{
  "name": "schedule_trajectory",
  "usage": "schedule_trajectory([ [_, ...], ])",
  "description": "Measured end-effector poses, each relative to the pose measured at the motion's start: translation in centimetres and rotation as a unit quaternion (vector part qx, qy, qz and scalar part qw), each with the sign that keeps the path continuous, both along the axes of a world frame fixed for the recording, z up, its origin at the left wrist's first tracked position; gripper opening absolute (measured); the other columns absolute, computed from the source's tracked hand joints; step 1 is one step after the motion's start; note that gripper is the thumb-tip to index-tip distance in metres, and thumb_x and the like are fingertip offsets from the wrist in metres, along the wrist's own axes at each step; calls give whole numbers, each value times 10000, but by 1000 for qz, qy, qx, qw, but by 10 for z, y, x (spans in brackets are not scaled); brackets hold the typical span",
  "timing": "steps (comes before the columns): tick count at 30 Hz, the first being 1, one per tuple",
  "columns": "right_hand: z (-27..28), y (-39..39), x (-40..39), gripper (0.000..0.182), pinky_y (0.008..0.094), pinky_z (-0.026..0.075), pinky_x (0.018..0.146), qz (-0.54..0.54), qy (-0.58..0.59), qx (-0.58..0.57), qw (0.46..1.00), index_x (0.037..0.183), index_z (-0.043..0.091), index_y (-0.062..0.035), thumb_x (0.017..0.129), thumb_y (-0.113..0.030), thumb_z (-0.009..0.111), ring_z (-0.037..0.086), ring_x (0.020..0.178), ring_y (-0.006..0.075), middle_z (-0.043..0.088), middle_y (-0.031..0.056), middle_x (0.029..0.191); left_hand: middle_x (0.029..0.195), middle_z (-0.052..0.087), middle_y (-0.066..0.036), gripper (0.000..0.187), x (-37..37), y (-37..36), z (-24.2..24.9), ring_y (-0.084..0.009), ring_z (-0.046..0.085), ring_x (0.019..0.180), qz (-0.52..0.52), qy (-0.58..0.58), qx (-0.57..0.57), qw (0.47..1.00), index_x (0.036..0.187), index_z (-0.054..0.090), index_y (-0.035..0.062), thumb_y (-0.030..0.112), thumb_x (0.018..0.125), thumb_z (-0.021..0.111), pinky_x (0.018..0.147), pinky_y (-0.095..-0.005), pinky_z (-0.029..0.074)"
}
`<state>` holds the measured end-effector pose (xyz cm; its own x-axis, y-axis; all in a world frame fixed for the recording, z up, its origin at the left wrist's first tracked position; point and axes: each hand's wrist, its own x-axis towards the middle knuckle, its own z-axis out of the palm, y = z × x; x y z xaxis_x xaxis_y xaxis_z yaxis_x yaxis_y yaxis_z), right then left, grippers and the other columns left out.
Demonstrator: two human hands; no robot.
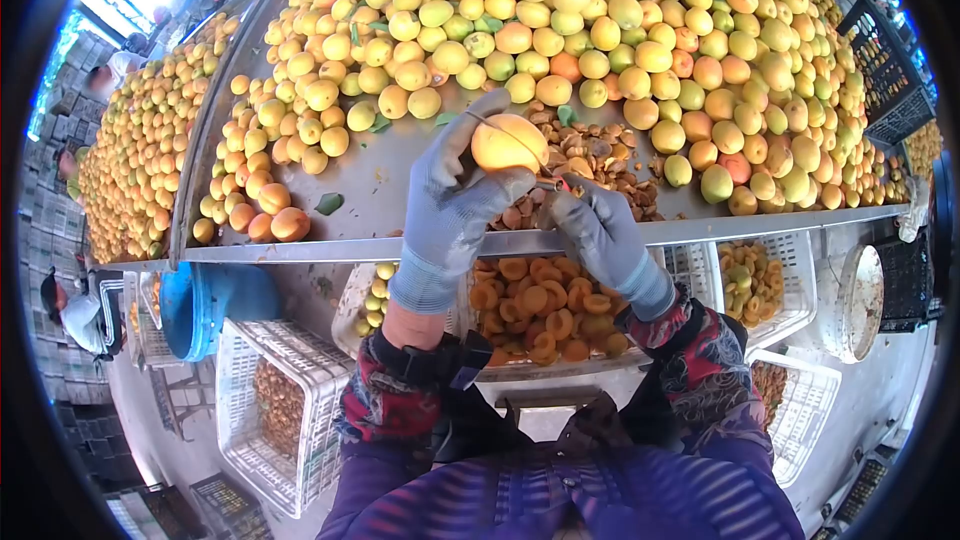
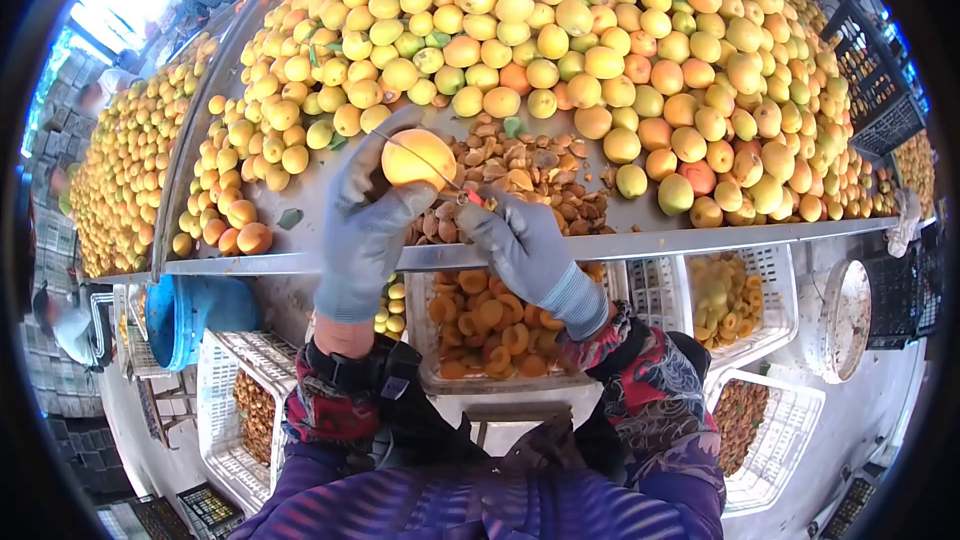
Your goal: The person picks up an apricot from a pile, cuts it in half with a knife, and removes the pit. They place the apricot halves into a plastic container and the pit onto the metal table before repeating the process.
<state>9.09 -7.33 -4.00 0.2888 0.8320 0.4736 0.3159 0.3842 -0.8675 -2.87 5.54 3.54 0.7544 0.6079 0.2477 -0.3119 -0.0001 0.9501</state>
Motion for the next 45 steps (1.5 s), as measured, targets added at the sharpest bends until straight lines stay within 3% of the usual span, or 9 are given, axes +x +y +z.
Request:
schedule_trajectory([
  [2,11,4,-14,353,220,388,475,-99,91,47,990,1119,516,144,943,-160,548,437,494,49,471,20,564,1115,593,-99,411,6,-7,-7,-184,566,1032,-32,-78,-89,992,1281,462,-21,119,907,559,902,-335,453],
  [7,-1,0,-2,304,258,399,489,-99,68,-9,993,1035,541,140,929,-145,553,431,488,98,459,55,565,1133,591,-96,412,8,-13,-21,-201,572,1034,-78,-121,-281,949,1314,438,0,151,940,522,900,-352,459],
  [12,25,-1,5,259,270,401,495,-43,38,-59,997,949,561,96,925,-161,544,451,499,132,466,74,560,1149,563,-91,467,-1,-2,-2,-159,565,1008,21,28,85,996,1286,462,-1,141,875,633,891,-334,478],
  [16,14,2,4,269,268,404,497,-64,48,-52,995,914,562,72,936,-195,533,471,503,137,482,69,549,1149,557,-75,472,4,-7,-6,-129,551,1009,39,17,56,998,1295,453,-9,135,881,628,878,-316,484],
  [22,27,0,0,296,283,396,460,-82,32,-79,993,948,559,70,922,-224,572,477,470,151,470,71,525,1133,561,-56,477,3,-9,-8,-104,533,1024,-85,-83,-303,946,1310,439,-16,93,879,613,867,-263,466],
  [30,29,4,5,340,291,392,436,-68,-25,-94,993,943,563,51,931,-289,559,498,443,177,475,67,513,1112,584,-66,430,11,-1,-18,-133,572,1000,-15,-116,-186,976,1278,460,-18,38,876,601,873,-261,480],
  [35,43,-10,25,265,196,380,478,263,510,-40,818,1054,561,-16,913,-239,582,489,517,74,535,-34,624,1079,593,-65,437,15,3,-26,-126,592,947,35,-125,-206,970,1271,464,-13,54,870,621,831,-259,509],
  [38,40,5,29,304,157,335,488,-212,52,-216,952,1150,549,-29,908,-209,589,444,556,11,517,-34,693,1091,579,-52,471,13,5,-27,-116,577,970,32,-64,-188,979,1283,466,-1,118,866,650,849,-240,485],
  [45,56,-4,17,396,158,320,466,-57,233,-105,965,1218,531,-59,913,-303,598,407,541,4,488,-63,736,1175,571,-136,486,15,-15,-19,-224,544,1075,31,3,250,968,1333,423,-34,180,919,563,946,-310,400],
])
